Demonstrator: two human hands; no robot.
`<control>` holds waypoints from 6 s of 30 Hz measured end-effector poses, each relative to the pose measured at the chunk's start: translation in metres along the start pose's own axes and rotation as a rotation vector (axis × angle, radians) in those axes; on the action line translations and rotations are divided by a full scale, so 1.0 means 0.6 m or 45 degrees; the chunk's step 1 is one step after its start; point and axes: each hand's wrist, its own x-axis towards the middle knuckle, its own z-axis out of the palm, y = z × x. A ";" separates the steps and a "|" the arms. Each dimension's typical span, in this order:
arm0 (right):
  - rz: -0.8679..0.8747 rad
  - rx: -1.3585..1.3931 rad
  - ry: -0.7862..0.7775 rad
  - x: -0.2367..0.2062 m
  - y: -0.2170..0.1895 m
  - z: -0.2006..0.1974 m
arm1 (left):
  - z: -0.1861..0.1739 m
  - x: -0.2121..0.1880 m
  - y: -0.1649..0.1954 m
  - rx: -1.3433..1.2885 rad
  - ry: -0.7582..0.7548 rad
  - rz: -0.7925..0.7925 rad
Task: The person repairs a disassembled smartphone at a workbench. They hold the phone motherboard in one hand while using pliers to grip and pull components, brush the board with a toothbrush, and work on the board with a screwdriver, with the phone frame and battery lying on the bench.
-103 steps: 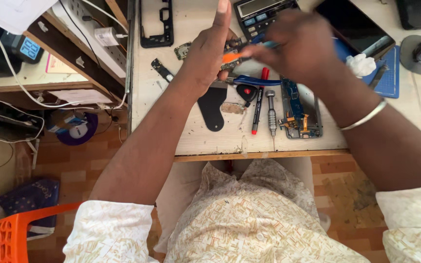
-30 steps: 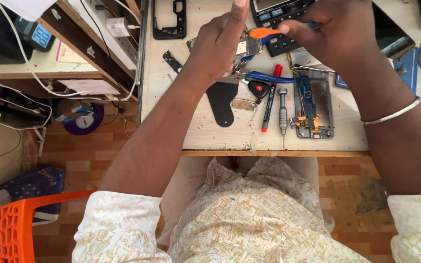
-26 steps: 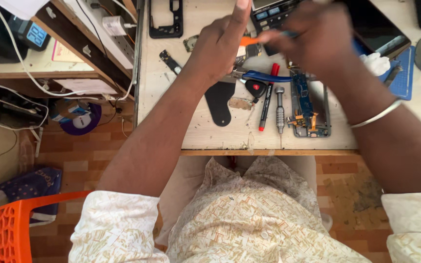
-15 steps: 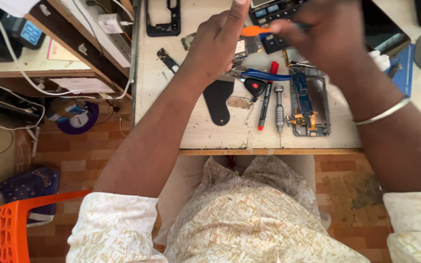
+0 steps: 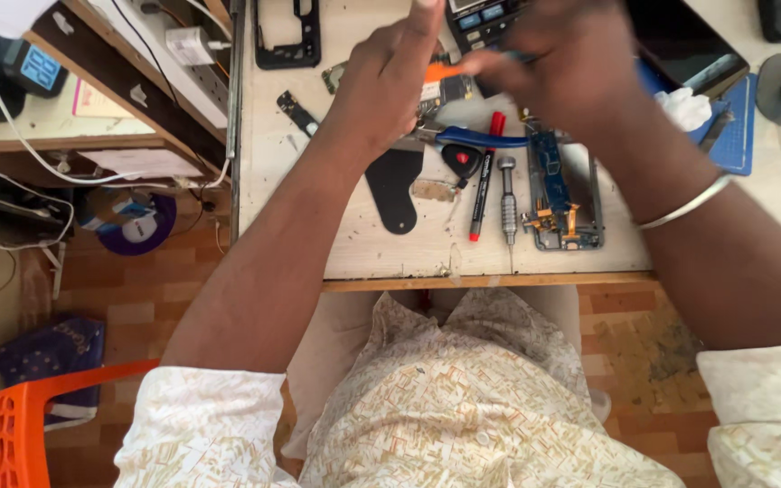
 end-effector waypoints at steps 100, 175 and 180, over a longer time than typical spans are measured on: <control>0.087 0.117 -0.002 -0.021 0.033 0.004 | -0.031 0.000 -0.002 -0.217 -0.304 0.074; 0.803 1.362 -0.038 -0.013 -0.037 -0.012 | -0.022 0.000 -0.036 -0.523 -0.626 0.230; 0.583 1.257 -0.164 -0.017 -0.032 0.005 | -0.028 0.006 -0.040 -0.525 -0.495 0.071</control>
